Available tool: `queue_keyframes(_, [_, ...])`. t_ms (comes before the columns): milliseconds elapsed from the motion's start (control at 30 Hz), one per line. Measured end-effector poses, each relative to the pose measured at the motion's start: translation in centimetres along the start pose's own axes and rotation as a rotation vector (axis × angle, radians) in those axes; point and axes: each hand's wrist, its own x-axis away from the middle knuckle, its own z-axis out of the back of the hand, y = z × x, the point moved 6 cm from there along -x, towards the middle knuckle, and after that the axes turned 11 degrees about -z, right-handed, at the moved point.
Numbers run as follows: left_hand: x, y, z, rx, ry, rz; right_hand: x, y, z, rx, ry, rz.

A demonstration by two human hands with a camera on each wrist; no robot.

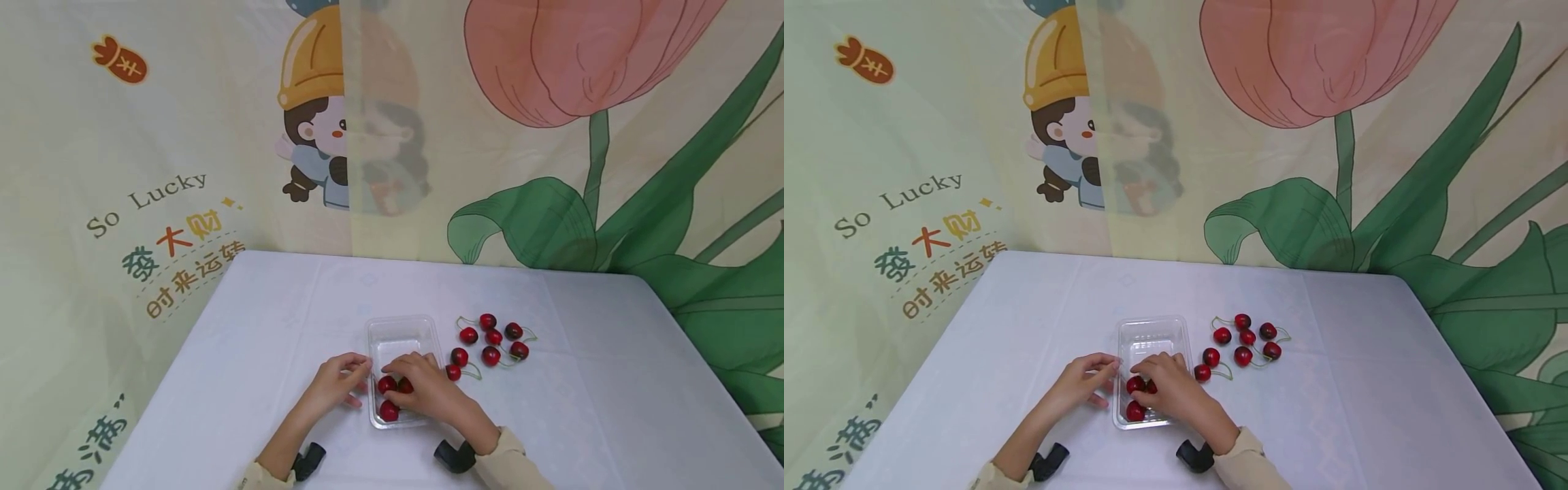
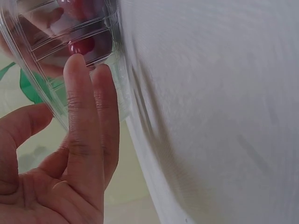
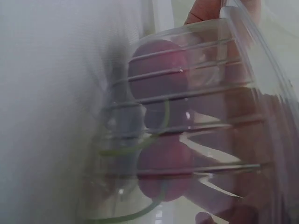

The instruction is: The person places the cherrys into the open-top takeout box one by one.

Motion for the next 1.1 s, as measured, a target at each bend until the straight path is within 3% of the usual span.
queue_keyframes(333, [-0.3,0.0,-0.2,0.002,-0.004,-0.004,0.4,0.5,2.8,-0.084,0.054,0.012])
queue_keyframes(633, [-0.1,-0.3,-0.2,0.004,0.009,0.004,1.3,2.4,5.7,-0.19,0.215,-0.02])
queue_keyframes(867, [0.0,-0.3,-0.2,-0.008,0.009,0.004,2.7,5.8,8.2,-0.209,0.396,-0.102])
queue_keyframes(1100, [0.1,-0.1,-0.2,-0.017,0.012,0.0,5.0,10.1,9.4,-0.197,0.485,-0.219])
